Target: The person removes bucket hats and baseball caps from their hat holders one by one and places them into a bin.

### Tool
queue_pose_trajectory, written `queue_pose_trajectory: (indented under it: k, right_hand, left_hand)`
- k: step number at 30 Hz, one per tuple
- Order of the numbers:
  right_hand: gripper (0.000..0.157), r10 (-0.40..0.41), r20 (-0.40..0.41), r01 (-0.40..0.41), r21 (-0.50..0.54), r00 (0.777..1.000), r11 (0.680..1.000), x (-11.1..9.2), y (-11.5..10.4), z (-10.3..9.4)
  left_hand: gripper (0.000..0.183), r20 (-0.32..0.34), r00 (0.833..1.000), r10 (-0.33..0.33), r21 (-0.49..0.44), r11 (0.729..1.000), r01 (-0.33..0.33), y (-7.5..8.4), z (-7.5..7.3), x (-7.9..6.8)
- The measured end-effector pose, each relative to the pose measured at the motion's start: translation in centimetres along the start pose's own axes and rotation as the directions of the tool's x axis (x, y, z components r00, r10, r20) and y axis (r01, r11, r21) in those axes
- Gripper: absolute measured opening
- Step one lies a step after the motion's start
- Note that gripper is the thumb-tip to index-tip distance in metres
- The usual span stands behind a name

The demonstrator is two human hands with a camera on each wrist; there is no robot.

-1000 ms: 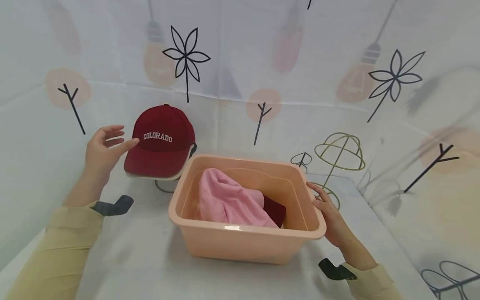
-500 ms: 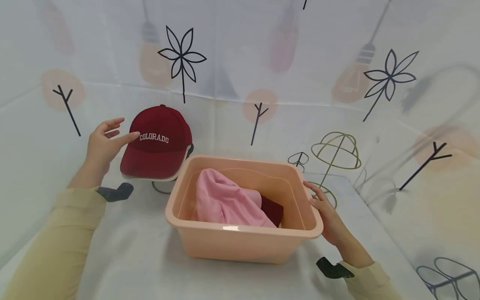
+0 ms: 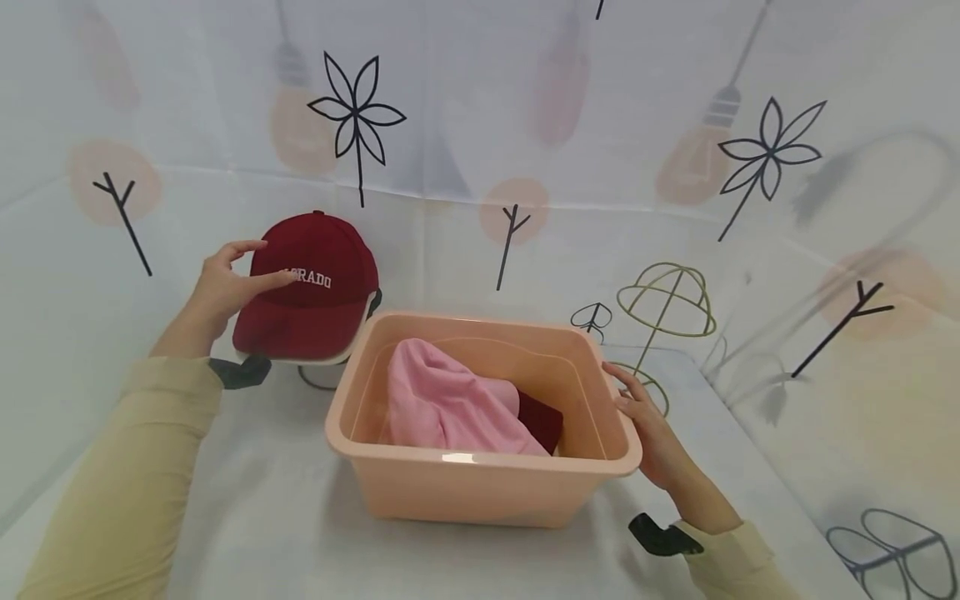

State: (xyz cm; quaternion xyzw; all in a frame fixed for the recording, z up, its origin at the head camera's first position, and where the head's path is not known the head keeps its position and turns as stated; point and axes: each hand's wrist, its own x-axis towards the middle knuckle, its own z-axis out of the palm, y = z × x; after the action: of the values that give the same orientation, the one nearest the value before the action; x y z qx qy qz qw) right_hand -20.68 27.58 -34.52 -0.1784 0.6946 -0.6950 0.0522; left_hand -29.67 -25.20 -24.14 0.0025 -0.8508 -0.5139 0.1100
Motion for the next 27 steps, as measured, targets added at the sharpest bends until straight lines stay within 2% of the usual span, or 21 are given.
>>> queue_pose_trajectory:
  k: [7,12,19,27]
  right_hand:
    - [0.044,-0.001,0.005,0.001,0.018,1.000,1.000,0.1,-0.2,0.1]
    - [0.044,0.012,0.001,-0.012,0.015,1.000,1.000,0.1,-0.4,0.2]
    - [0.045,0.025,-0.012,-0.025,-0.006,1.000,1.000,-0.2,-0.3,0.3]
    - [0.046,0.020,-0.013,-0.020,-0.006,1.000,1.000,-0.2,-0.3,0.2]
  left_hand:
    - [0.095,0.001,1.000,-0.018,0.038,0.999,0.018,-0.1,0.6,1.4]
    - [0.098,-0.034,0.999,-0.041,0.053,0.998,0.043,-0.9,1.2,2.2]
    - [0.092,-0.090,0.995,-0.040,0.008,0.999,0.041,-2.0,2.0,2.9]
    - [0.088,-0.146,0.989,-0.021,-0.021,1.000,0.018,-2.4,2.6,2.8]
